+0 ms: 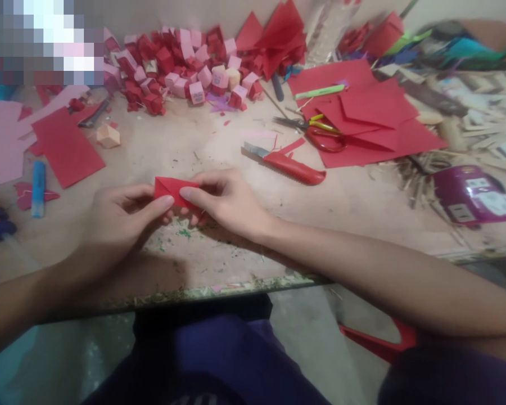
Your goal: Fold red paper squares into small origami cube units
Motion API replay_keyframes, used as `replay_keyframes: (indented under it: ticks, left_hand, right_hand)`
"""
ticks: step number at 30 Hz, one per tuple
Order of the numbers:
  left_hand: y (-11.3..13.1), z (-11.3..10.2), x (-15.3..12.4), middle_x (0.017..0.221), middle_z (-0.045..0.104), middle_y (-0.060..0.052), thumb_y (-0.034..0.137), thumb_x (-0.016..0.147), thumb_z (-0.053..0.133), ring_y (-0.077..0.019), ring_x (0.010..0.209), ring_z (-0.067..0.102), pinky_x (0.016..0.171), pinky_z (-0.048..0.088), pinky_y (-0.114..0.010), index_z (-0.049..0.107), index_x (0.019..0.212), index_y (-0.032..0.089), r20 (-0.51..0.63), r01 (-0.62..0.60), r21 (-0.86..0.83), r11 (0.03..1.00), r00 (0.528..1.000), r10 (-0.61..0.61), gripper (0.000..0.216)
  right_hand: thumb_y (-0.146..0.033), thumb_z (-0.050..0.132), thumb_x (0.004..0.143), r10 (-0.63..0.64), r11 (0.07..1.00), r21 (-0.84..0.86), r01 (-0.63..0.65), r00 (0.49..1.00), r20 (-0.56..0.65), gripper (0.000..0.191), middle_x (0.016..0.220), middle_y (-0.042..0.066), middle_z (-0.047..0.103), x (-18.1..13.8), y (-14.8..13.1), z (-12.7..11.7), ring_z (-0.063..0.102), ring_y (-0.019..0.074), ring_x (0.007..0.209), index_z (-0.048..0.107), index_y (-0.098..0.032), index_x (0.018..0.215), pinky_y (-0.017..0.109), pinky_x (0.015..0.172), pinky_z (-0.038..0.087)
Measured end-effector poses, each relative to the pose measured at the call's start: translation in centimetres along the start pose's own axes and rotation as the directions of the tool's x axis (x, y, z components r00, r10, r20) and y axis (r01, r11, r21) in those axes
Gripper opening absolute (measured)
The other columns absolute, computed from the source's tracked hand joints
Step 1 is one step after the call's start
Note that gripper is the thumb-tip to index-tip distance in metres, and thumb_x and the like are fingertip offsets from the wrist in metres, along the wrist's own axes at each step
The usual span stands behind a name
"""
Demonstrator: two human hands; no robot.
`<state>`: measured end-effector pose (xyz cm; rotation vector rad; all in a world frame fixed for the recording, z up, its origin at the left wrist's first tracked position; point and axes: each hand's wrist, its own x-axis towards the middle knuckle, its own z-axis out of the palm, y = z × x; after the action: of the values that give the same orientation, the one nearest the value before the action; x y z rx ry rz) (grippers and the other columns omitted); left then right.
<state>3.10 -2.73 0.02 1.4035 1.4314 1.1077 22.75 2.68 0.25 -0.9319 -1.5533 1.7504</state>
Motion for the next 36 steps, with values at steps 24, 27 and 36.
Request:
replay_keyframes:
  ticks: [24, 27, 36]
  left_hand:
    - [-0.56, -0.15, 0.38, 0.092, 0.072, -0.002, 0.018, 0.080, 0.077, -0.0150, 0.079, 0.071, 0.067, 0.058, -0.024, 0.064, 0.116, 0.021, -0.086, -0.068, -0.210, 0.975, 0.995, 0.051, 0.038]
    - [-0.51, -0.15, 0.34, 0.092, 0.073, -0.003, 0.019, 0.080, 0.077, -0.0158, 0.080, 0.073, 0.068, 0.058, -0.024, 0.064, 0.115, 0.020, -0.096, -0.085, -0.215, 0.973, 0.993, 0.065, 0.037]
    - [-1.00, -0.08, 0.37, 0.095, 0.075, -0.002, 0.016, 0.083, 0.080, -0.0148, 0.084, 0.072, 0.075, 0.059, -0.026, 0.070, 0.109, 0.021, -0.085, -0.112, -0.274, 0.955, 0.992, 0.092, 0.028]
  right_hand:
    - [-0.038, 0.079, 0.093, 0.040, 0.999, -0.015, -0.039, 0.997, 0.064, 0.025, 0.081, 0.007, 0.080, 0.21, -0.07, -0.10, 0.071, 0.0141, 0.068, 0.078, -0.015, 0.083, 0.025, 0.064, 0.058]
    - [-0.037, 0.080, 0.092, 0.064, 0.998, -0.004, -0.064, 0.997, 0.048, 0.025, 0.080, 0.006, 0.080, 0.22, -0.23, -0.07, 0.072, 0.0133, 0.067, 0.078, -0.015, 0.082, 0.024, 0.063, 0.057]
    - [-0.038, 0.080, 0.091, 0.057, 0.998, -0.018, -0.056, 0.997, 0.055, 0.023, 0.080, 0.005, 0.079, 0.22, -0.23, -0.09, 0.071, 0.0151, 0.068, 0.078, -0.018, 0.080, 0.028, 0.065, 0.059]
